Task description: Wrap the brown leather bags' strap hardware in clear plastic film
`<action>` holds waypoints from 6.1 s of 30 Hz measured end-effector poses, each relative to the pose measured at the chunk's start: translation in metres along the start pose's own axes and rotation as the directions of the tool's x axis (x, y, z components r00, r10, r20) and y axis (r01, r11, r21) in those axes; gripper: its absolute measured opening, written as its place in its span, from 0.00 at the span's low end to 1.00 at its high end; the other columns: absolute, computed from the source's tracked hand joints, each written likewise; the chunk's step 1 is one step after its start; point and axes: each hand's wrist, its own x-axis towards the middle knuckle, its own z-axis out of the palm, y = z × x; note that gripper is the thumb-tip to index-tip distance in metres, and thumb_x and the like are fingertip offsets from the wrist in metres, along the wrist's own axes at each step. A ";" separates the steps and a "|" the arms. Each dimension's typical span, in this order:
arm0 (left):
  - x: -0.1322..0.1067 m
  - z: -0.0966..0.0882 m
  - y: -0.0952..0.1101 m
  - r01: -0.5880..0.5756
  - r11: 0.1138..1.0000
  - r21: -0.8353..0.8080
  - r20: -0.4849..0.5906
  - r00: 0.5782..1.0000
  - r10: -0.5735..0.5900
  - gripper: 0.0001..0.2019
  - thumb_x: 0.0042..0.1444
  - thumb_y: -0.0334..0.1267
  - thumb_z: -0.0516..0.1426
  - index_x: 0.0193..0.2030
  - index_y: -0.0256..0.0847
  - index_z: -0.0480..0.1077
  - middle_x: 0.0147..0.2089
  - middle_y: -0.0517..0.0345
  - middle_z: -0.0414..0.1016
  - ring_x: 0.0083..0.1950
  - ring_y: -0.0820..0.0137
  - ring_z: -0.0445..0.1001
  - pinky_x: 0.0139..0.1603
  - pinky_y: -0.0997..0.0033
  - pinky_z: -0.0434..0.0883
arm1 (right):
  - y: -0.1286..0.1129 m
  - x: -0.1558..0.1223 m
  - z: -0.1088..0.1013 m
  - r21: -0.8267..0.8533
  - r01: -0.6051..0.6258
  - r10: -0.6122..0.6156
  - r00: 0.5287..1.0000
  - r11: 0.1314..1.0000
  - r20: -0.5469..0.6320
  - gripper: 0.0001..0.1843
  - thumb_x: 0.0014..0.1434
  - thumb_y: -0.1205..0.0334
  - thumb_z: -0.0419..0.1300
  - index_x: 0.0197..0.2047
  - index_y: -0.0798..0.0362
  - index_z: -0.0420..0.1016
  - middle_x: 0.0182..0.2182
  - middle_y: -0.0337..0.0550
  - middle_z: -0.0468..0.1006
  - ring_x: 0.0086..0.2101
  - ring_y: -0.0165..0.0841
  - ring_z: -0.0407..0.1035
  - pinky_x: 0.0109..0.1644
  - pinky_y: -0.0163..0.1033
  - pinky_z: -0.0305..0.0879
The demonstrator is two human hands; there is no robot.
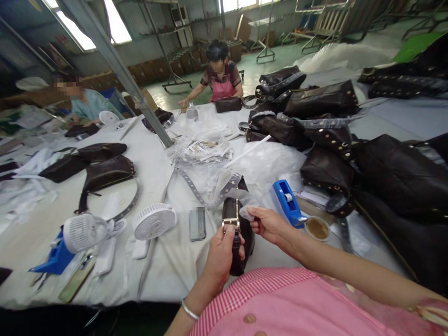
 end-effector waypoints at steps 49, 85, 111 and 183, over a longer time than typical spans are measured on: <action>-0.008 -0.017 -0.002 0.049 0.976 0.214 0.096 0.993 -0.071 0.20 0.57 0.56 0.56 0.38 0.38 0.69 0.28 0.56 0.77 0.26 0.70 0.75 0.28 0.73 0.69 | 0.003 -0.013 0.023 -0.253 0.039 -0.002 0.990 0.967 0.144 0.21 0.50 0.47 0.67 0.24 0.55 0.68 0.15 0.31 0.61 0.18 0.23 0.50 0.21 0.33 0.43; 0.004 -0.012 -0.019 0.029 0.999 0.013 -0.183 0.983 -0.026 0.15 0.49 0.42 0.64 0.42 0.37 0.74 0.31 0.58 0.79 0.27 0.74 0.74 0.29 0.75 0.71 | 0.005 -0.033 0.009 -0.862 0.474 -0.523 0.788 0.179 0.325 0.12 0.61 0.54 0.59 0.35 0.53 0.76 0.30 0.44 0.75 0.31 0.35 0.67 0.36 0.39 0.60; 0.008 -0.012 -0.021 -0.065 0.747 0.661 -0.228 0.932 0.282 0.14 0.51 0.41 0.59 0.19 0.41 0.64 0.18 0.66 0.61 0.23 0.74 0.58 0.26 0.74 0.53 | 0.008 -0.033 0.018 -0.459 0.596 -0.216 0.434 -0.659 0.875 0.13 0.65 0.70 0.49 0.30 0.54 0.71 0.28 0.45 0.69 0.30 0.35 0.59 0.34 0.42 0.52; -0.013 -0.087 -0.057 -0.603 0.199 0.773 0.440 0.735 0.516 0.22 0.57 0.48 0.61 0.55 0.40 0.70 0.47 0.46 0.72 0.46 0.63 0.73 0.46 0.64 0.73 | 0.009 -0.018 0.029 -0.595 0.394 -0.394 0.909 0.700 0.139 0.17 0.56 0.50 0.63 0.32 0.57 0.79 0.24 0.37 0.74 0.26 0.31 0.65 0.31 0.36 0.62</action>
